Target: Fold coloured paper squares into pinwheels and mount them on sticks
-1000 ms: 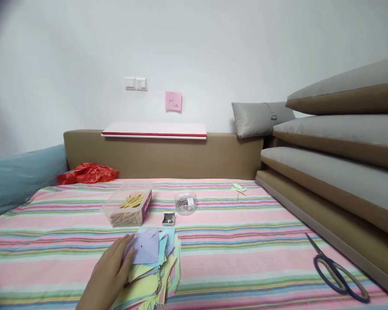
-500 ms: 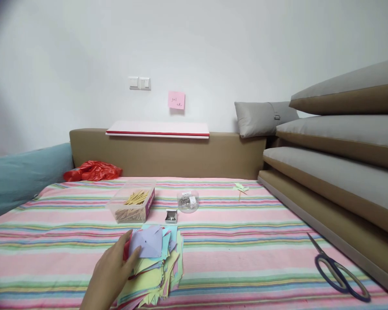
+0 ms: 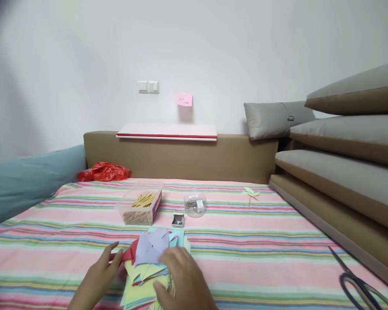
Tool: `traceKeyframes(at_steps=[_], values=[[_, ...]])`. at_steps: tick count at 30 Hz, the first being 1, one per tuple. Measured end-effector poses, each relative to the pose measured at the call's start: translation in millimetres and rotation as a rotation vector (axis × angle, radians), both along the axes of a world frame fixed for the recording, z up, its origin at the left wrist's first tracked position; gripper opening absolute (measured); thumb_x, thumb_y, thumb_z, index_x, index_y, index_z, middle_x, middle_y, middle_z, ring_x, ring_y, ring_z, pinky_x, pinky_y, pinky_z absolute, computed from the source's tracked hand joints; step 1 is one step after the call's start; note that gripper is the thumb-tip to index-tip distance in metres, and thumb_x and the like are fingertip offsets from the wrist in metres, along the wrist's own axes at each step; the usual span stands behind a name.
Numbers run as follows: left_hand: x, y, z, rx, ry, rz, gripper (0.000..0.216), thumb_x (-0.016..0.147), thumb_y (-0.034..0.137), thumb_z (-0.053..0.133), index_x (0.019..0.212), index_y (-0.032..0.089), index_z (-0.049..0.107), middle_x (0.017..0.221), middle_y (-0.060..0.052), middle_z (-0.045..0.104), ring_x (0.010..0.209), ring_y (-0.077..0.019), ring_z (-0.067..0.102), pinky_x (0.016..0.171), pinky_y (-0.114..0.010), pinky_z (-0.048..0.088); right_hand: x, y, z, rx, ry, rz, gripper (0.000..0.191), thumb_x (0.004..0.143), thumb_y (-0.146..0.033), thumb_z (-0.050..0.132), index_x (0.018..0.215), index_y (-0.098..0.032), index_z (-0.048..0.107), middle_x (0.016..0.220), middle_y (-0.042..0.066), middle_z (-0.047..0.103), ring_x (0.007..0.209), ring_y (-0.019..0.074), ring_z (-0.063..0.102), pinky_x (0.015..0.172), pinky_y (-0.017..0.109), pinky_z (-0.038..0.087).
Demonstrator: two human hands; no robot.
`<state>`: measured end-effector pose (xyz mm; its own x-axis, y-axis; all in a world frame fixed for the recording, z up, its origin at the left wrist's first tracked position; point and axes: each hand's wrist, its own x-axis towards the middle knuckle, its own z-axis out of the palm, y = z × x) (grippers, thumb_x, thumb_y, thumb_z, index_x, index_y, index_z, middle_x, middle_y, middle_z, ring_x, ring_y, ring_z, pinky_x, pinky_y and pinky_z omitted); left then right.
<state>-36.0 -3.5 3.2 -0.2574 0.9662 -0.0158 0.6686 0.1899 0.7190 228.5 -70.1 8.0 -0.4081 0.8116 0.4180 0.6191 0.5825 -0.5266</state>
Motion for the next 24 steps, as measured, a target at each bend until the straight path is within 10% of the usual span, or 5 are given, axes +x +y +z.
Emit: traceKeyframes(at_steps=[4, 8, 15, 24], values=[[7, -4, 1.7, 0.049, -0.076, -0.062, 0.065, 0.087, 0.053, 0.044, 0.136, 0.010, 0.043, 0.100, -0.015, 0.078, 0.083, -0.0296, 0.076, 0.075, -0.039, 0.055, -39, 45, 0.1, -0.149, 0.139, -0.121, 0.063, 0.078, -0.023, 0.073, 0.138, -0.011, 0.058, 0.146, 0.019, 0.054, 0.136, 0.0384, 0.046, 0.114, 0.053, 0.037], [14, -4, -0.5, 0.114, -0.105, -0.111, 0.073, 0.085, 0.057, 0.047, 0.138, 0.007, 0.040, 0.099, -0.014, 0.075, 0.078, -0.0283, 0.074, 0.071, -0.039, 0.057, -51, 49, -11.3, -0.155, 0.206, -0.094, 0.045, 0.079, -0.019, 0.070, 0.124, -0.017, 0.070, 0.125, 0.014, 0.070, 0.119, 0.0356, 0.061, 0.106, 0.050, 0.045], [14, -10, -6.2, 0.227, -0.003, -0.265, 0.059, 0.076, 0.037, 0.061, 0.131, 0.016, 0.061, 0.132, -0.015, 0.067, 0.122, -0.0347, 0.058, 0.102, -0.049, 0.045, -47, 52, -12.7, -0.180, 0.434, -0.110, 0.033, 0.098, -0.029, 0.048, 0.110, -0.020, 0.077, 0.109, 0.010, 0.077, 0.103, 0.0263, 0.070, 0.093, 0.037, 0.052], [6, -2, 3.1, 0.354, 0.156, -0.271, 0.035, 0.088, 0.033, 0.049, 0.108, 0.026, 0.078, 0.102, -0.007, 0.080, 0.093, -0.0325, 0.065, 0.088, -0.048, 0.049, -62, 67, -25.7, -0.303, 0.731, -0.127, 0.030, 0.085, -0.041, 0.068, 0.100, -0.018, 0.081, 0.112, 0.014, 0.076, 0.107, 0.0303, 0.069, 0.097, 0.039, 0.050]])
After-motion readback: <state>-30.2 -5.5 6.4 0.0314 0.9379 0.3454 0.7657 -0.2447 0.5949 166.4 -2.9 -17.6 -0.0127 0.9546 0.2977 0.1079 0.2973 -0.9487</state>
